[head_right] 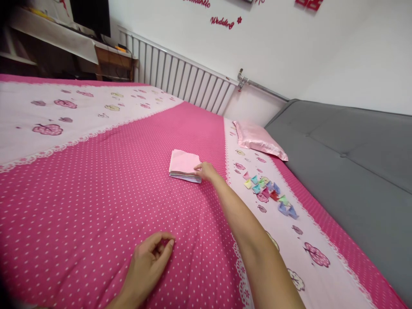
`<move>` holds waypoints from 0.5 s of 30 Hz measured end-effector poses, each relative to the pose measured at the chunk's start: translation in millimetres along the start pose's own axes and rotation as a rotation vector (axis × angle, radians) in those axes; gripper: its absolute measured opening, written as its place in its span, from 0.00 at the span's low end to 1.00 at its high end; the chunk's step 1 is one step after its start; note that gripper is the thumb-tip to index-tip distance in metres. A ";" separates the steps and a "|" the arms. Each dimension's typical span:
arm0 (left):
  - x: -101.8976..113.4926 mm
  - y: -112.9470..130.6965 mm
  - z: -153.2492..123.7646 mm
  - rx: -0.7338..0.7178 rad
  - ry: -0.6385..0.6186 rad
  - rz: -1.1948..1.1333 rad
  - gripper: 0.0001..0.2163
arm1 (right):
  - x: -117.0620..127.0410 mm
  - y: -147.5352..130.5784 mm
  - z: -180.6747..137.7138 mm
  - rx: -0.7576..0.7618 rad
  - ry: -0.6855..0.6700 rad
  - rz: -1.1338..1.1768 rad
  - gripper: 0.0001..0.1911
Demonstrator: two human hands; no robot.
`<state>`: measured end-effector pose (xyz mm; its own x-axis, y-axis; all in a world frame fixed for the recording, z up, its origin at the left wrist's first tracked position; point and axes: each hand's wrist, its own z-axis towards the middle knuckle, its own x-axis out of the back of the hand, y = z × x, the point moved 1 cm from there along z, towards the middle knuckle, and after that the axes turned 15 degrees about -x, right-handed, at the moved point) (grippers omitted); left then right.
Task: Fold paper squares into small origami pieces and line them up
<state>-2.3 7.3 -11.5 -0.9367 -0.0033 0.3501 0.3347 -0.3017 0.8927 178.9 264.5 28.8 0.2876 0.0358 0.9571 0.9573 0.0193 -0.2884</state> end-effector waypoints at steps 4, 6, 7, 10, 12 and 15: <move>0.3 0.3 0.1 -0.007 0.006 0.001 0.10 | 0.2 -0.2 0.6 -0.003 -0.003 0.010 0.13; 0.0 0.3 0.0 -0.005 0.003 0.002 0.10 | 0.0 0.3 1.0 -0.007 -0.006 0.018 0.13; -0.1 0.2 -0.1 -0.003 0.002 0.003 0.11 | -0.2 0.6 1.1 -0.009 -0.006 0.023 0.13; -0.3 -0.1 0.1 0.005 -0.002 0.007 0.11 | -1.2 0.7 1.3 -0.010 0.002 0.042 0.10; -0.3 -0.3 0.3 0.006 0.000 0.007 0.11 | -2.6 -0.3 0.8 -0.011 0.022 0.055 0.08; -0.2 -0.1 0.4 -0.002 0.004 0.020 0.11 | -3.6 -4.7 -1.7 -0.032 0.112 0.082 0.09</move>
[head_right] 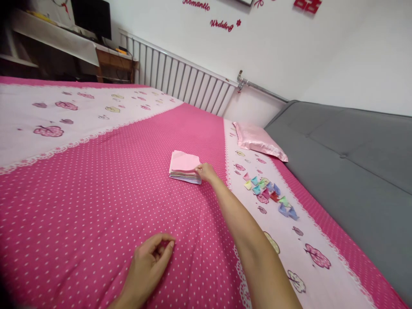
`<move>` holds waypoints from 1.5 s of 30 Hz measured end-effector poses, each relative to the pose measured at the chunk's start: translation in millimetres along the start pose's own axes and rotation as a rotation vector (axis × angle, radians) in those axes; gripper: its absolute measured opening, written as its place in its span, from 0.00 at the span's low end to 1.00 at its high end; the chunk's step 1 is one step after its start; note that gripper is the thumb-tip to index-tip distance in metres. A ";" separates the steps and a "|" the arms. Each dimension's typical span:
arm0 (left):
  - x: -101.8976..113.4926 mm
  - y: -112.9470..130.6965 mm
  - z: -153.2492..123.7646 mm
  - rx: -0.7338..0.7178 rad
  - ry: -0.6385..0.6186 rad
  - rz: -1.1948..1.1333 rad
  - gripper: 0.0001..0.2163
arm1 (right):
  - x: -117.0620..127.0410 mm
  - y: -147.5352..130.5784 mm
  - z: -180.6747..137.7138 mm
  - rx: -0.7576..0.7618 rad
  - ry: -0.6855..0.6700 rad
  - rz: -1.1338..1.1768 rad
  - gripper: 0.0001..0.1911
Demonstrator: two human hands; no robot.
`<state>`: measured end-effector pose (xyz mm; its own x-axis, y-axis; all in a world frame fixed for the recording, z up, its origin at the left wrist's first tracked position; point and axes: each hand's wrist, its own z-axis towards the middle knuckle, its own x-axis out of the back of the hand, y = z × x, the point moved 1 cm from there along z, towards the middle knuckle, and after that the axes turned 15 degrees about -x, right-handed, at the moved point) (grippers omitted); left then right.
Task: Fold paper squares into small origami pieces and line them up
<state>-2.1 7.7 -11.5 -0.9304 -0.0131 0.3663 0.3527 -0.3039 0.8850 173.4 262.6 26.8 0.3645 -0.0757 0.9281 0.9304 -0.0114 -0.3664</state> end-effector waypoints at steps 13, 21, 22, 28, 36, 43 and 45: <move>38.6 4.2 14.9 -0.140 0.391 0.100 0.14 | 37.8 -25.3 -157.8 0.281 0.426 0.172 0.12; 52.2 14.3 5.5 -0.447 0.568 0.304 0.11 | 0.4 -2.1 -267.9 0.411 0.224 0.096 0.11; 51.0 15.1 2.8 -0.480 0.547 0.328 0.10 | -1.9 1.4 -271.6 0.416 0.194 0.093 0.10; 35.1 22.3 -3.0 -0.672 0.225 0.564 0.15 | 5.8 12.2 -276.2 0.351 -0.022 0.086 0.12; -3.9 9.5 19.7 -0.794 -0.269 0.824 0.21 | 6.2 -34.3 -248.5 -0.072 -0.048 0.506 0.26; -19.3 -24.8 24.4 -0.590 -0.489 0.879 0.26 | -52.8 -44.9 -224.5 -0.047 -0.212 0.375 0.37; -18.8 -25.6 24.6 -0.581 -0.508 0.867 0.26 | -59.4 -39.6 -222.8 -0.060 -0.201 0.310 0.37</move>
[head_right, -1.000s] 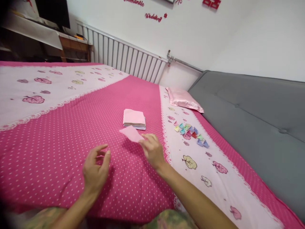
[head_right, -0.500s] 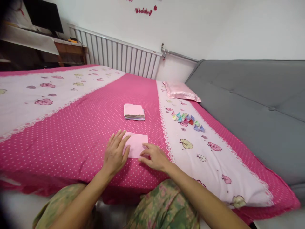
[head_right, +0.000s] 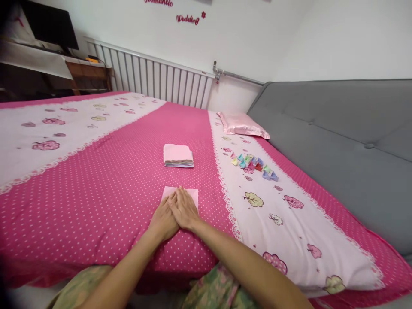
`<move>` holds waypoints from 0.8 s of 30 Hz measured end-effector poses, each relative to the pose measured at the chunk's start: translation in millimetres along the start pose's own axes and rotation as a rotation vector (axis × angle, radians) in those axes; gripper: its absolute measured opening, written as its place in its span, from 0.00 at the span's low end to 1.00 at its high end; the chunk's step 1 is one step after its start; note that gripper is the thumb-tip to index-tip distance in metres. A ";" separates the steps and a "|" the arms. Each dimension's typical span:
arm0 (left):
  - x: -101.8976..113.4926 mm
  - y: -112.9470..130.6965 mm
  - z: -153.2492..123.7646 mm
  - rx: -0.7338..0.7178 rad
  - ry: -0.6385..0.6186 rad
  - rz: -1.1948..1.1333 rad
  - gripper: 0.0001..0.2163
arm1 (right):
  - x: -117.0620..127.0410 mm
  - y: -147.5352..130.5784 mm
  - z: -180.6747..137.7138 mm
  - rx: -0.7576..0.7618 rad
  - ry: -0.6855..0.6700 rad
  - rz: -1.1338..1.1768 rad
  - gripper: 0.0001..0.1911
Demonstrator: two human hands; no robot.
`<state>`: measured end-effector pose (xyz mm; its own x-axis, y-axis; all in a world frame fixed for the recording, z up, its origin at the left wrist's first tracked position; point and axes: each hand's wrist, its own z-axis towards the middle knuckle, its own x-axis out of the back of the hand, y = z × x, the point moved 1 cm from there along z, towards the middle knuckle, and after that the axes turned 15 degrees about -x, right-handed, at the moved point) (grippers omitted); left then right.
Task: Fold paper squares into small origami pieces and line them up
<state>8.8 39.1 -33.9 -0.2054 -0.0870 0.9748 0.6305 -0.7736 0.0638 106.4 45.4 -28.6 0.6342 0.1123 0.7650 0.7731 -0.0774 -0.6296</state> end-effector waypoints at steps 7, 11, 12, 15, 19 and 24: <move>7.7 -10.0 0.0 0.066 -0.040 -0.053 0.29 | 10.8 10.5 -2.4 -0.061 0.000 -0.148 0.37; 11.2 -22.2 -2.0 0.076 -0.035 -0.089 0.32 | 16.4 18.5 -4.7 -0.105 0.030 -0.225 0.36; 11.8 -25.7 -2.7 0.079 -0.037 -0.091 0.33 | 17.0 20.4 -4.8 -0.121 0.038 -0.235 0.36; 13.1 -35.9 -5.3 0.117 -0.035 -0.067 0.35 | 17.1 24.6 -3.2 -0.177 0.055 -0.218 0.35; 14.9 -46.5 -10.1 0.219 -0.017 -0.010 0.31 | 20.0 27.4 0.7 -0.340 0.105 0.015 0.36; 21.3 -48.5 -18.8 0.324 0.138 -0.032 0.27 | 40.6 28.5 -4.3 -0.515 0.195 0.269 0.31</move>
<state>-40.3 63.0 -20.3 -0.3142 -0.1675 0.9345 0.8224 -0.5398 0.1798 154.3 43.5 -15.0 0.7604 -0.1575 0.6301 0.4614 -0.5519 -0.6947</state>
